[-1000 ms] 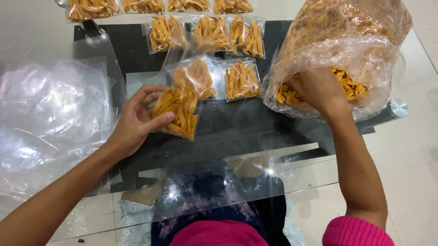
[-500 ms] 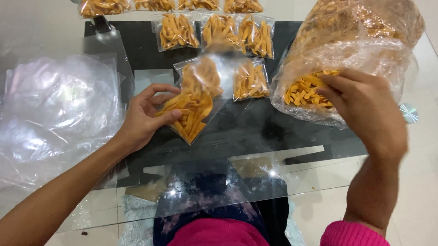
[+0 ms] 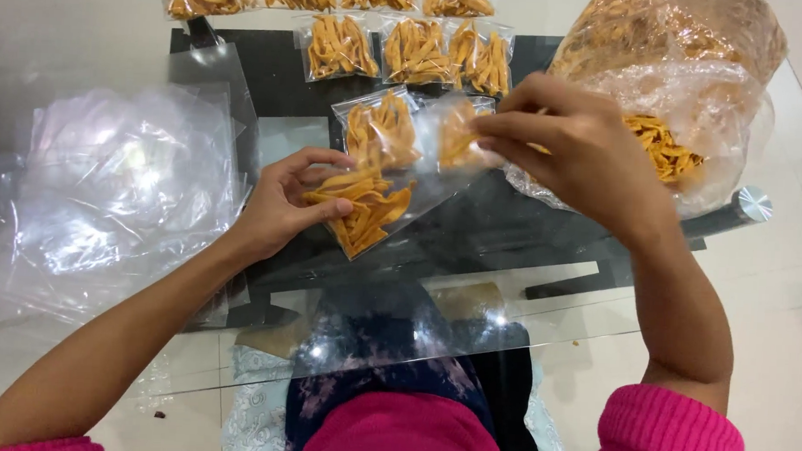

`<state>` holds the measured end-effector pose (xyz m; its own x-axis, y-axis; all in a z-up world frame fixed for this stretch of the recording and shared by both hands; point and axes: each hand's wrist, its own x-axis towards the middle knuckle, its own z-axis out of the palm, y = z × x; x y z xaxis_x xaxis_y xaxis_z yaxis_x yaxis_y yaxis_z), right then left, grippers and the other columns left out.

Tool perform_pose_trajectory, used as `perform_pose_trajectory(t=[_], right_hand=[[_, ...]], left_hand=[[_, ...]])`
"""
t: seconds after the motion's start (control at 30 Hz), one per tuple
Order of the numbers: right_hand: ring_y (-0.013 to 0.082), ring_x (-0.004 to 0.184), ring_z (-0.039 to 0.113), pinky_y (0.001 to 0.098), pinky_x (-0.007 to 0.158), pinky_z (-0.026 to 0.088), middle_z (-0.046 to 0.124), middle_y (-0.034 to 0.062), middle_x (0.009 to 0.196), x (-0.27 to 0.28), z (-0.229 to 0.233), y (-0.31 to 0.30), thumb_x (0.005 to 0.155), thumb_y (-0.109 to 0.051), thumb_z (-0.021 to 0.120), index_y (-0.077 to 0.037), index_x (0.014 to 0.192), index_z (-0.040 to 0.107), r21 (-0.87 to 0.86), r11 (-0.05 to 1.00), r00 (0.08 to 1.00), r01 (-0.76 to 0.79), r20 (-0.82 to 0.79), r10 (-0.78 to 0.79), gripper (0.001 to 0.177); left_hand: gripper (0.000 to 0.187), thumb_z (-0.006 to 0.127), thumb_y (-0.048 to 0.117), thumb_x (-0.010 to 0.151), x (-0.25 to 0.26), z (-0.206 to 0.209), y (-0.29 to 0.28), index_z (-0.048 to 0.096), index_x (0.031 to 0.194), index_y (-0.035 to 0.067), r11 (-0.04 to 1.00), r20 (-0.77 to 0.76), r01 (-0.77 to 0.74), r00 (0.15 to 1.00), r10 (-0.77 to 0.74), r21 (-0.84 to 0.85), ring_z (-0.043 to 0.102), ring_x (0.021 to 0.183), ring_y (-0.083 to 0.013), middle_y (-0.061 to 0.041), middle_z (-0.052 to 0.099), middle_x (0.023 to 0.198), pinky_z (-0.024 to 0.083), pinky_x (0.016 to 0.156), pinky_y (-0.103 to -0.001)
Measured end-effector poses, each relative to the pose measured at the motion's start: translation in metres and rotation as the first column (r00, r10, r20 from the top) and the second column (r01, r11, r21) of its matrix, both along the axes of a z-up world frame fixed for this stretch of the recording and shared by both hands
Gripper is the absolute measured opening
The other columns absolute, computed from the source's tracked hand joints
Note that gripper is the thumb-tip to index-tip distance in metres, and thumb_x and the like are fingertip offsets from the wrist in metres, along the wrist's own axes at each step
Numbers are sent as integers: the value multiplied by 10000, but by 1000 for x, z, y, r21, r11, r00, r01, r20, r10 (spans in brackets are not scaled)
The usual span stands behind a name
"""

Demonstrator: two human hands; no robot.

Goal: Manually filling small plastic bags with snacks from a large bulk container at a table.

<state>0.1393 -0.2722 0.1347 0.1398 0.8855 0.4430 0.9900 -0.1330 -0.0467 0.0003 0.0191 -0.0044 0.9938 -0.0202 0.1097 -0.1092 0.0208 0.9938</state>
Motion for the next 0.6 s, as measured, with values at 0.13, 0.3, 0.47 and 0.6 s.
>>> perform_pose_trajectory(t=[0.13, 0.3, 0.47, 0.6], right_hand=[[127, 639, 606, 273, 606, 487, 667, 28, 788, 5, -2, 17, 1007, -238, 744, -61, 1135, 717, -103, 995, 981, 6, -191, -26, 220], [50, 453, 307, 210, 471, 236, 488, -57, 528, 9, -4, 17, 901, -299, 805, -176, 946, 764, -187, 982, 875, 26, -471, -113, 138], [61, 409, 305, 217, 433, 211, 481, -27, 481, 7, 5, 14, 886, -247, 790, -136, 999, 807, -215, 971, 810, -106, -585, -41, 159], [77, 479, 372, 253, 476, 275, 581, -42, 629, 13, 2, 10, 957, -316, 688, -213, 1078, 749, -363, 923, 854, -128, -513, -83, 170]], left_hand=[[418, 797, 229, 841, 0, -4, 2, 648, 1224, 151, 1000, -10, 11, 1000, -11, 16, 741, 1199, -278, -102, 734, 1268, 692, 803, -357], [428, 806, 258, 829, 1, -8, 3, 670, 1225, 172, 999, 6, 23, 1000, -23, 47, 740, 1209, -279, -105, 755, 1250, 677, 806, -349], [445, 812, 238, 815, 1, -6, 3, 669, 1228, 155, 998, -8, 47, 999, -47, 41, 743, 1200, -278, -132, 765, 1226, 694, 789, -361], [442, 824, 245, 807, 1, -7, 4, 680, 1217, 162, 997, 9, 57, 998, -58, 54, 745, 1201, -266, -105, 759, 1236, 691, 814, -354]])
